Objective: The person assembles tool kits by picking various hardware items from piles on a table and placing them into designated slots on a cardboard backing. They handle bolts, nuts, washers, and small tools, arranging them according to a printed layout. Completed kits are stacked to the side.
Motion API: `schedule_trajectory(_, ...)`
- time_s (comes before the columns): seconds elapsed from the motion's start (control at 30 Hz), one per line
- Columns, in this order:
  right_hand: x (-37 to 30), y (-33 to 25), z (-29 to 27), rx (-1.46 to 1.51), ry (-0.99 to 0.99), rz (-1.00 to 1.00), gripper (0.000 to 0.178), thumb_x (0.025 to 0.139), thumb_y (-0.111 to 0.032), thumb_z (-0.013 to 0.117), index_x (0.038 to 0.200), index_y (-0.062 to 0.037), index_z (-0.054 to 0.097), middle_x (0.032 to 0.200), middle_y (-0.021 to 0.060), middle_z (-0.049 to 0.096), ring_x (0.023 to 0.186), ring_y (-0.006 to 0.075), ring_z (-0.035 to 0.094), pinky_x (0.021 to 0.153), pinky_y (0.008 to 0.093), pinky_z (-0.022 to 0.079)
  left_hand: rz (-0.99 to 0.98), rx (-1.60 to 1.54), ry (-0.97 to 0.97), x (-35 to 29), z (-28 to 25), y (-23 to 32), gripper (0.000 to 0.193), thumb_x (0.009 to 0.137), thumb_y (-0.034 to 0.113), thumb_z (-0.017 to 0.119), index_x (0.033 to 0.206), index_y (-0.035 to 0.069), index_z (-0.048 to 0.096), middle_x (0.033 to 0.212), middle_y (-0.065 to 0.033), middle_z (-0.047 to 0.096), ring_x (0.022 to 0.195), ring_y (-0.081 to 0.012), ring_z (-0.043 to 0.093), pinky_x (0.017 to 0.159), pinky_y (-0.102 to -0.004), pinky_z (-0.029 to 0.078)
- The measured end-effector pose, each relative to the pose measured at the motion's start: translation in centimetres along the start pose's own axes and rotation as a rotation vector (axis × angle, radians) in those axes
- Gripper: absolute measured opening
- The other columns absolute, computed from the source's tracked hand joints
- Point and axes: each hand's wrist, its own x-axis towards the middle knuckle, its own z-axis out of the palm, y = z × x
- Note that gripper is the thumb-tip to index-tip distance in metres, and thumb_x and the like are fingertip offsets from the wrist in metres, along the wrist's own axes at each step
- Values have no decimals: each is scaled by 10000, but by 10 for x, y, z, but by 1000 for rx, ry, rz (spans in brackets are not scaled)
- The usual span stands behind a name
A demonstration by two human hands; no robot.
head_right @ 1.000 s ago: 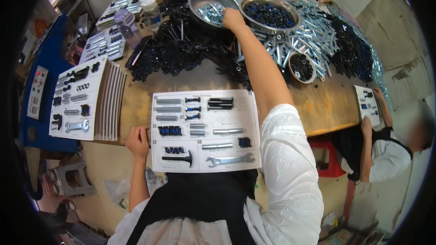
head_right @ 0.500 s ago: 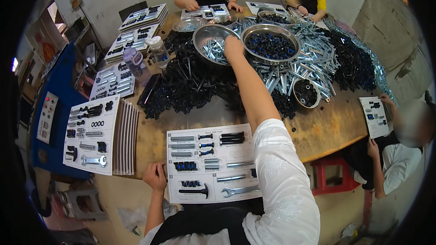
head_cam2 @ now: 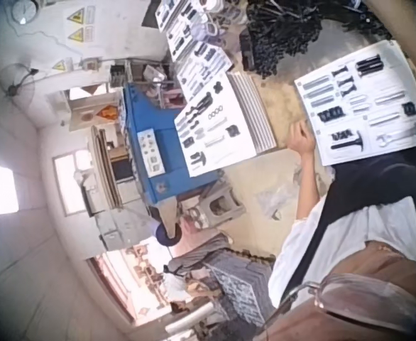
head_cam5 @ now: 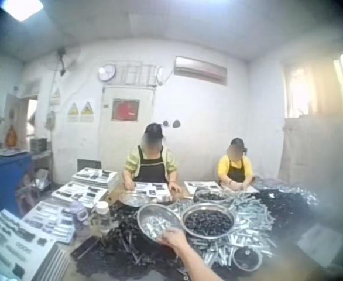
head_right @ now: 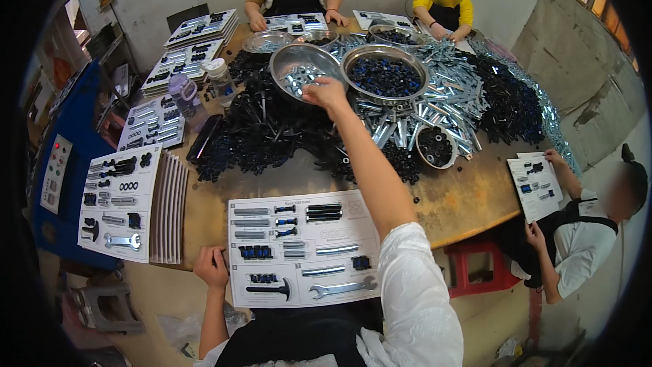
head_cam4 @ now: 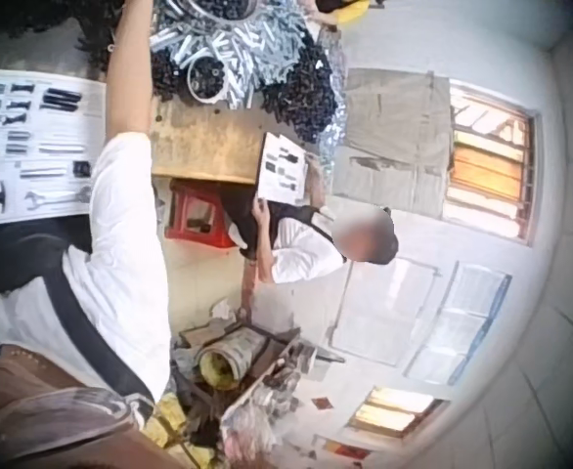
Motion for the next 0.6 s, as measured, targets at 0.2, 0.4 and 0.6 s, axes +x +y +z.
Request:
schedule_trajectory(0.2, 21, 11, -32, 288, -98, -9, 479, 910, -2, 688, 1328, 105, 481, 1030, 166, 690, 949, 226, 711, 832, 289, 610, 41, -41, -30, 0, 10, 1, 188, 952, 147, 564, 823, 88, 688, 775, -94, 607, 660, -318, 597, 577, -412, 439)
schedule_trajectory(0.4, -72, 5, 31, 63, -244, -64, 454, 851, -56, 749, 1253, 27, 554, 973, 117, 702, 789, 189, 708, 713, 303, 600, 11, -45, -10, -5, 3, -2, 226, 987, 124, 532, 823, 50, 669, 773, -120, 595, 672, -312, 600, 575, -395, 432)
schedule_trajectory(0.6, -251, 65, 28, -564, -575, -289, 204, 860, -37, 674, 1039, -63, 580, 799, 62, 673, 741, 182, 684, 672, 325, 538, -465, -516, -27, -13, 8, -21, 191, 990, 102, 540, 923, 2, 689, 736, -79, 554, 610, -208, 509, 554, -311, 383)
